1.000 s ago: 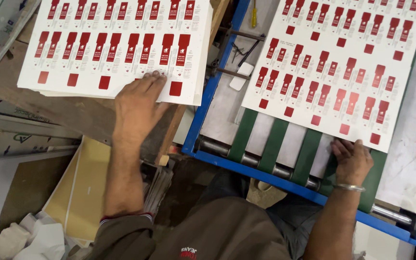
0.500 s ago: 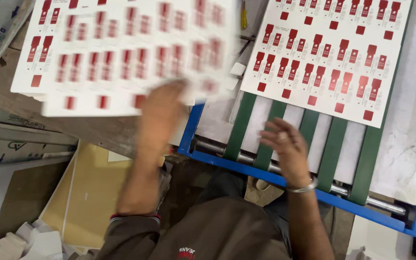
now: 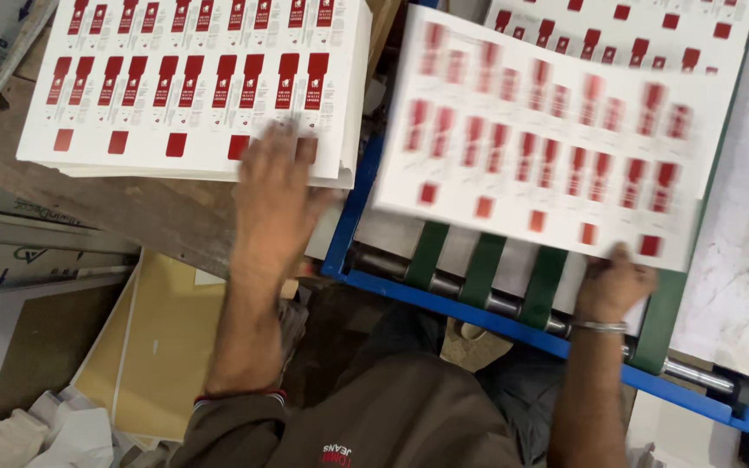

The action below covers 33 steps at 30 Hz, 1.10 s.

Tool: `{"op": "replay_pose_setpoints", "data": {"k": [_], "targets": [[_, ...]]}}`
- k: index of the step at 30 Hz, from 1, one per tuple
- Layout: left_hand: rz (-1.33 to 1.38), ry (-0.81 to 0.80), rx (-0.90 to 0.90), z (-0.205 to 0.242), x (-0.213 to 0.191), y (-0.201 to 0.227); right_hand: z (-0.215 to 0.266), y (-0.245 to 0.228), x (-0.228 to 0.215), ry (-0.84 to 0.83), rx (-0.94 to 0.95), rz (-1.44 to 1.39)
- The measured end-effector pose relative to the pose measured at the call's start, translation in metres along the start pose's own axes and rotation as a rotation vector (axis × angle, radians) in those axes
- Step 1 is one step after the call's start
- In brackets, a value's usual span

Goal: The person repeatedly picks up printed paper sheets from a stack on the left and places them onto a blue conveyor belt on the right. The sheets feature a grid of red rectangular designs. The person maintains a steady rhythm, feeding the sheets into the rollers of the conveyor system.

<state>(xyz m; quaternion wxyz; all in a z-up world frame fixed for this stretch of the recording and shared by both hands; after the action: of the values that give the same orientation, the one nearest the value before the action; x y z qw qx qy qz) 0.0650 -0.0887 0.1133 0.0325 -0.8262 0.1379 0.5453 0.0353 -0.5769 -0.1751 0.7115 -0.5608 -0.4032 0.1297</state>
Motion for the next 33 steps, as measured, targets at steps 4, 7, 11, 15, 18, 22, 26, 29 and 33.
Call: {"op": "replay_pose_setpoints", "data": {"k": [4, 7, 11, 15, 18, 22, 26, 29, 33], "targets": [[-0.041, 0.096, -0.068, 0.001, 0.002, -0.038, -0.015, -0.002, -0.087, 0.069, -0.063, 0.065], [-0.034, 0.142, -0.065, 0.005, 0.007, -0.044, 0.012, 0.0, -0.125, 0.045, -0.022, 0.104], [-0.002, 0.185, -0.065, 0.01, 0.004, -0.047, 0.056, 0.009, -0.159, 0.193, 0.068, 0.179], [-0.008, 0.191, -0.051, 0.01, 0.0, -0.045, 0.072, 0.011, -0.15, 0.113, 0.075, 0.154], [0.0, 0.201, -0.06, 0.008, -0.002, -0.045, 0.052, 0.01, -0.142, 0.134, 0.045, 0.082], [0.012, 0.193, -0.07, 0.011, -0.002, -0.047, 0.009, 0.006, -0.129, 0.076, 0.0, 0.076], [0.021, 0.203, -0.07, 0.01, -0.001, -0.047, -0.037, 0.017, -0.119, 0.179, 0.024, 0.067], [0.033, 0.205, -0.077, 0.01, -0.001, -0.048, -0.057, 0.022, -0.091, 0.141, 0.012, 0.061], [0.023, 0.207, -0.101, 0.012, 0.005, -0.052, -0.068, 0.023, -0.051, 0.075, -0.036, 0.066]]}}
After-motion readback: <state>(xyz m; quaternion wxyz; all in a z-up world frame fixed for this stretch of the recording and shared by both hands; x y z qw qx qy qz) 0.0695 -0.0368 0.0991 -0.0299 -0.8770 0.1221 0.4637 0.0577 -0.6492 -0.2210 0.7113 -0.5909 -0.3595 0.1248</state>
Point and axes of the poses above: each hand's wrist, its own z-axis away from the middle knuckle, its own x-axis out of the palm, y = z × x, the point moved 10 cm from there along -z, towards the middle knuckle, and after that the axes turned 6 degrees about -x, right-handed, at the moved point
